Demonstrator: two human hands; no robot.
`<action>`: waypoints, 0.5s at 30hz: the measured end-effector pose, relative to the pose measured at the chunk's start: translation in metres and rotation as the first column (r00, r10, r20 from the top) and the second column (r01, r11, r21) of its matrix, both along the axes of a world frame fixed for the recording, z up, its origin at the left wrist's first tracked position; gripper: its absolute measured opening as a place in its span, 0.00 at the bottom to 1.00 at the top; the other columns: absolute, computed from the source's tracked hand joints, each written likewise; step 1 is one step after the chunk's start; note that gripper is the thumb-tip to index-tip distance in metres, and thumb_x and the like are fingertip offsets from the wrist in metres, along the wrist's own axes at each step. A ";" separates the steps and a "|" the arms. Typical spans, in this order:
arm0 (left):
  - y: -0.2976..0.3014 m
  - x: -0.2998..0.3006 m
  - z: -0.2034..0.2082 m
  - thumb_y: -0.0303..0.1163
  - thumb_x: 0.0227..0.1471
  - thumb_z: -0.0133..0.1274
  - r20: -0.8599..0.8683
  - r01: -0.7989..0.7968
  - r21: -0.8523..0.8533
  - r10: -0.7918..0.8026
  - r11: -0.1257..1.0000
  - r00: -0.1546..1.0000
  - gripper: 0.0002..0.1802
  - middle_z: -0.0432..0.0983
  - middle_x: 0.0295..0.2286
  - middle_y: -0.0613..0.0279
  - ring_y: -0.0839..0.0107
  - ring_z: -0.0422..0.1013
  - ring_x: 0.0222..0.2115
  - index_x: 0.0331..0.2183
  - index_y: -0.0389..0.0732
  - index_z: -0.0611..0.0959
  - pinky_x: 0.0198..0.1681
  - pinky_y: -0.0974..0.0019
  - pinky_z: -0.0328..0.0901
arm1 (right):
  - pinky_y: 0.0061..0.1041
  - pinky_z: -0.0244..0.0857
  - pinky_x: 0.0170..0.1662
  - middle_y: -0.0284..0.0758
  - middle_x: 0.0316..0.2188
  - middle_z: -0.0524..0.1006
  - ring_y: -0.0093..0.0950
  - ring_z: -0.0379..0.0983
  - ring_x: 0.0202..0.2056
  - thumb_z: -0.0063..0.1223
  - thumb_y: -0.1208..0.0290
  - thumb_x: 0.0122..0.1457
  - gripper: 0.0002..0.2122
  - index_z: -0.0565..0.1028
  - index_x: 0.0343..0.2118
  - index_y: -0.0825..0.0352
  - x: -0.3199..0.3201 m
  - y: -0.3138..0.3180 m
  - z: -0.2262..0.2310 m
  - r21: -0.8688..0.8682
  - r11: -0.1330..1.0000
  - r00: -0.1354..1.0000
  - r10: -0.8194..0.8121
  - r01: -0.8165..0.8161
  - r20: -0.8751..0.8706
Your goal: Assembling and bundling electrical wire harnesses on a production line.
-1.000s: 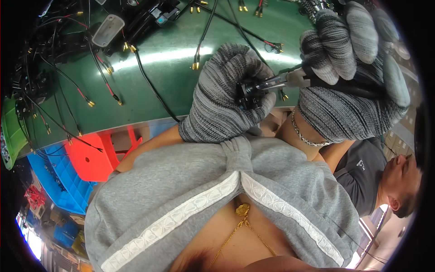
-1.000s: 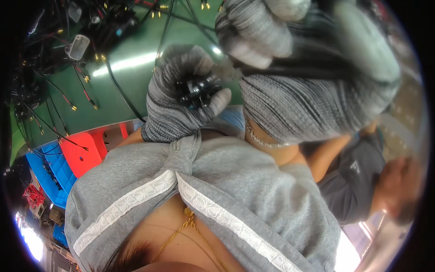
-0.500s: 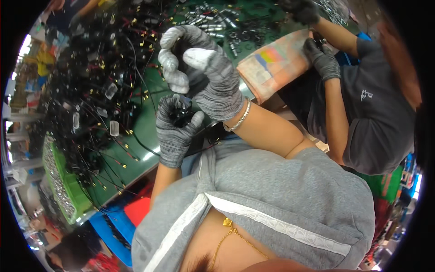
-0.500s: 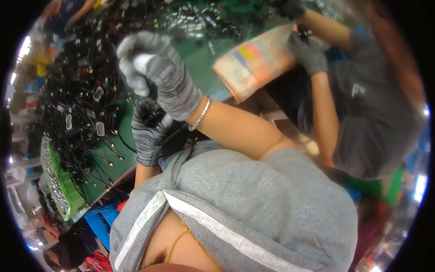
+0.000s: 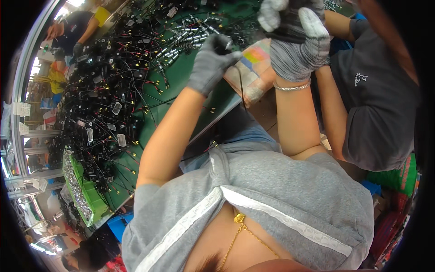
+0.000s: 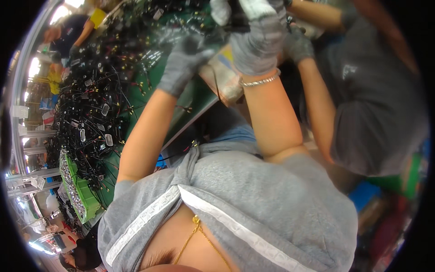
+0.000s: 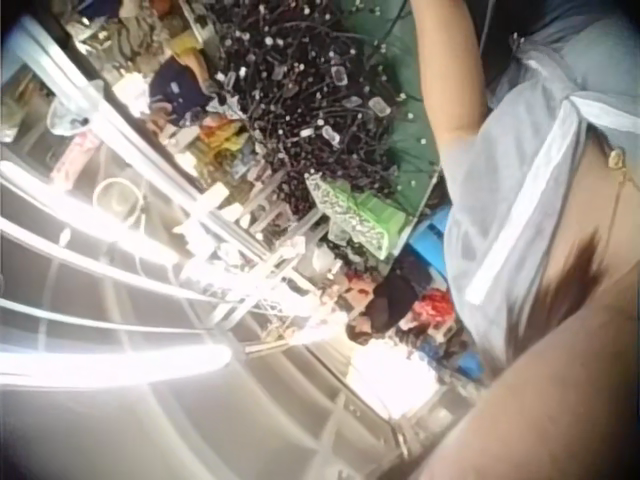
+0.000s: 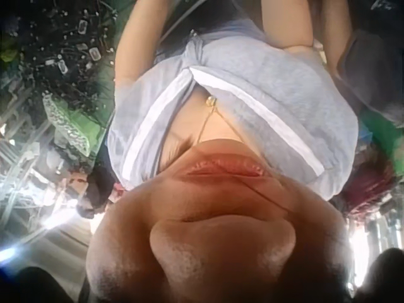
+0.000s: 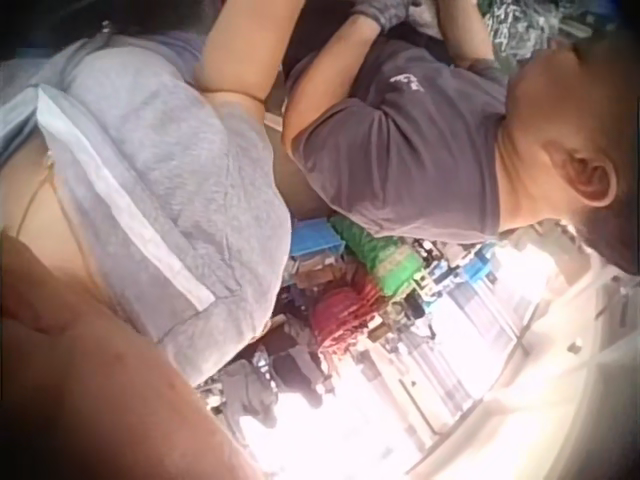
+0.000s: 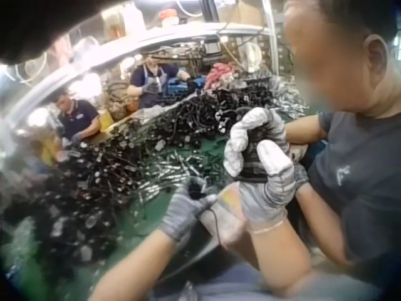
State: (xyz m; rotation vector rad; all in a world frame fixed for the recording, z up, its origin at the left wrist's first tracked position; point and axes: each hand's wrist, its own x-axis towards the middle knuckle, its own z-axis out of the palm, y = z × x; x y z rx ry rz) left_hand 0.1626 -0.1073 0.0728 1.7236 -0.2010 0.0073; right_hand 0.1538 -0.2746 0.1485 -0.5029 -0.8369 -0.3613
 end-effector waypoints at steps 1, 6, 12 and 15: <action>-0.007 0.017 -0.013 0.29 0.39 0.69 0.052 0.006 0.013 -0.007 1.000 0.999 0.23 0.75 0.33 0.61 0.73 0.72 0.34 0.38 0.39 0.75 0.40 0.69 0.70 | 0.21 0.64 0.27 0.37 0.30 0.69 0.25 0.66 0.25 0.51 0.70 0.56 0.15 0.68 0.45 0.68 -0.001 -0.001 -0.005 -0.020 0.999 0.999 -0.031 0.031 -0.016; -0.052 0.045 -0.032 0.41 0.36 0.69 0.193 -0.076 0.535 -0.034 0.842 0.981 0.30 0.78 0.36 0.50 0.53 0.75 0.39 0.42 0.42 0.77 0.45 0.58 0.69 | 0.28 0.62 0.33 0.41 0.37 0.69 0.30 0.63 0.30 0.43 0.68 0.54 0.19 0.69 0.50 0.67 -0.009 -0.031 -0.026 -0.108 0.987 0.991 0.125 -0.119 0.048; -0.031 0.019 -0.032 0.54 0.30 0.70 0.432 -0.337 0.692 0.008 0.638 0.902 0.48 0.70 0.49 0.53 0.54 0.68 0.50 0.53 0.48 0.70 0.54 0.54 0.61 | 0.28 0.61 0.34 0.42 0.37 0.68 0.30 0.63 0.31 0.43 0.69 0.56 0.19 0.68 0.50 0.70 -0.013 -0.039 -0.041 -0.109 0.991 0.996 0.072 -0.078 -0.055; 0.013 0.006 -0.015 0.50 0.34 0.70 0.482 -0.359 0.668 -0.012 0.652 0.876 0.40 0.76 0.40 0.55 0.61 0.72 0.44 0.48 0.44 0.74 0.50 0.59 0.66 | 0.26 0.62 0.33 0.40 0.36 0.67 0.29 0.64 0.30 0.43 0.70 0.57 0.17 0.67 0.49 0.70 -0.017 -0.037 -0.046 -0.117 0.990 0.993 0.065 -0.076 -0.095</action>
